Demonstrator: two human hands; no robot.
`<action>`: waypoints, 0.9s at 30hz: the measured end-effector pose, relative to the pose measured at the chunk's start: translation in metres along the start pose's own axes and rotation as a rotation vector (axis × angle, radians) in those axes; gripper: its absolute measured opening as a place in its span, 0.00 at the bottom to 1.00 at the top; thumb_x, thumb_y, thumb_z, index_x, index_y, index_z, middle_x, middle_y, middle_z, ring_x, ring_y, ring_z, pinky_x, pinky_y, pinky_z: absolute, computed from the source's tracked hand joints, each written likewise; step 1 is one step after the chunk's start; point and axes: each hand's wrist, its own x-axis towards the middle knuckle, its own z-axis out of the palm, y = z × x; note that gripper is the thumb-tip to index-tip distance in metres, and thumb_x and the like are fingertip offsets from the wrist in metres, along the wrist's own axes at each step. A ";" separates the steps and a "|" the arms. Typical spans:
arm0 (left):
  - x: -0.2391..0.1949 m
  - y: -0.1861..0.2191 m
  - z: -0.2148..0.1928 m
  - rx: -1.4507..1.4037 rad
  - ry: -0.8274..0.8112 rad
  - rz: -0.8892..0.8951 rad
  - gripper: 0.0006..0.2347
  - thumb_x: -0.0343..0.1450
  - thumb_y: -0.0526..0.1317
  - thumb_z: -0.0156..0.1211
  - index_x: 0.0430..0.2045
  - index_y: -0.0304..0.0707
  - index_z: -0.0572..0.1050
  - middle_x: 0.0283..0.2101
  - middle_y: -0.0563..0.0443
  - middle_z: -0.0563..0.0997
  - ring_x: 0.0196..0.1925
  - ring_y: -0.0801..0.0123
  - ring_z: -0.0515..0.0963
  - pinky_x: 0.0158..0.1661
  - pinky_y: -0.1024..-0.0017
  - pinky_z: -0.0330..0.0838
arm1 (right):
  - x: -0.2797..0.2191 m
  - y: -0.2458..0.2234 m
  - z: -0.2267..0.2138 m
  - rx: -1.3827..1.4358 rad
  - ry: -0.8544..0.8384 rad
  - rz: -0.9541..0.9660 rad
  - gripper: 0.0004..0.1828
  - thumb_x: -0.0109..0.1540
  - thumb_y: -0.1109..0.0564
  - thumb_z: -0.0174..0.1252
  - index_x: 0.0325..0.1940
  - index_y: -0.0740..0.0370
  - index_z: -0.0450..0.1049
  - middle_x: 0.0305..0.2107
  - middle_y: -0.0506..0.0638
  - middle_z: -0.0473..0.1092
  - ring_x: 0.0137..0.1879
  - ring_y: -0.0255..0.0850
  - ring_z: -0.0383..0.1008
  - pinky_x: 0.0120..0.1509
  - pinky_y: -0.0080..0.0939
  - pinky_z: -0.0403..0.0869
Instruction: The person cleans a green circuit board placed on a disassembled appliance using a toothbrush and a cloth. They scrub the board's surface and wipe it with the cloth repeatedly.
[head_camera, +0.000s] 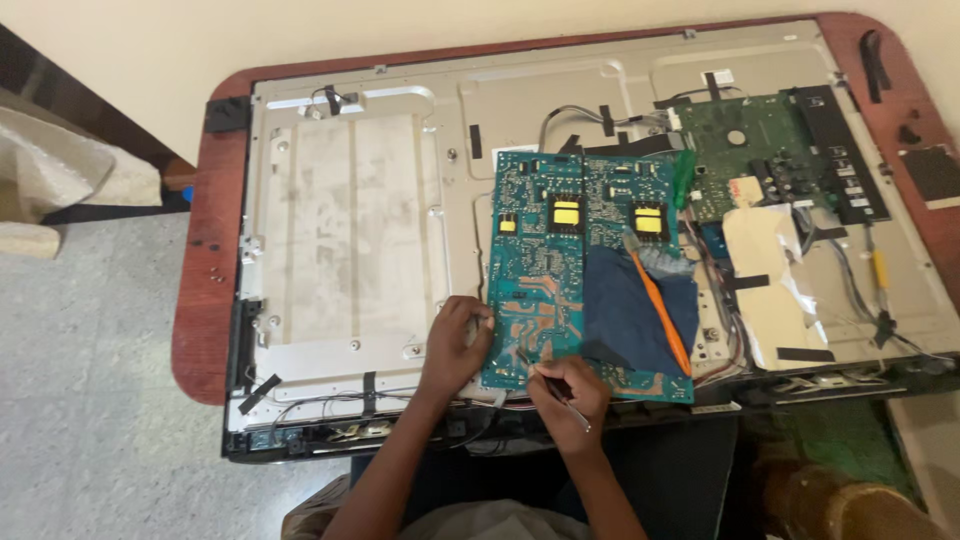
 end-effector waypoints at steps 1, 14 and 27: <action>-0.001 0.000 -0.001 0.002 0.003 -0.007 0.06 0.67 0.30 0.62 0.35 0.32 0.75 0.41 0.42 0.78 0.46 0.51 0.79 0.48 0.63 0.73 | -0.001 -0.001 0.001 -0.001 0.000 0.042 0.08 0.52 0.71 0.67 0.33 0.68 0.78 0.26 0.51 0.74 0.25 0.34 0.71 0.29 0.33 0.67; -0.003 -0.006 0.004 0.038 0.005 0.004 0.07 0.65 0.31 0.64 0.35 0.33 0.76 0.42 0.41 0.78 0.47 0.50 0.79 0.49 0.62 0.73 | -0.003 -0.004 0.000 -0.054 -0.055 -0.125 0.12 0.52 0.70 0.68 0.36 0.66 0.74 0.27 0.53 0.73 0.28 0.39 0.75 0.34 0.36 0.72; -0.003 -0.007 -0.003 -0.181 -0.030 -0.251 0.06 0.67 0.30 0.66 0.36 0.35 0.82 0.39 0.47 0.85 0.36 0.62 0.84 0.39 0.71 0.77 | -0.023 -0.023 0.021 -0.043 0.078 -0.144 0.12 0.56 0.70 0.66 0.41 0.68 0.73 0.35 0.56 0.74 0.34 0.39 0.77 0.37 0.35 0.74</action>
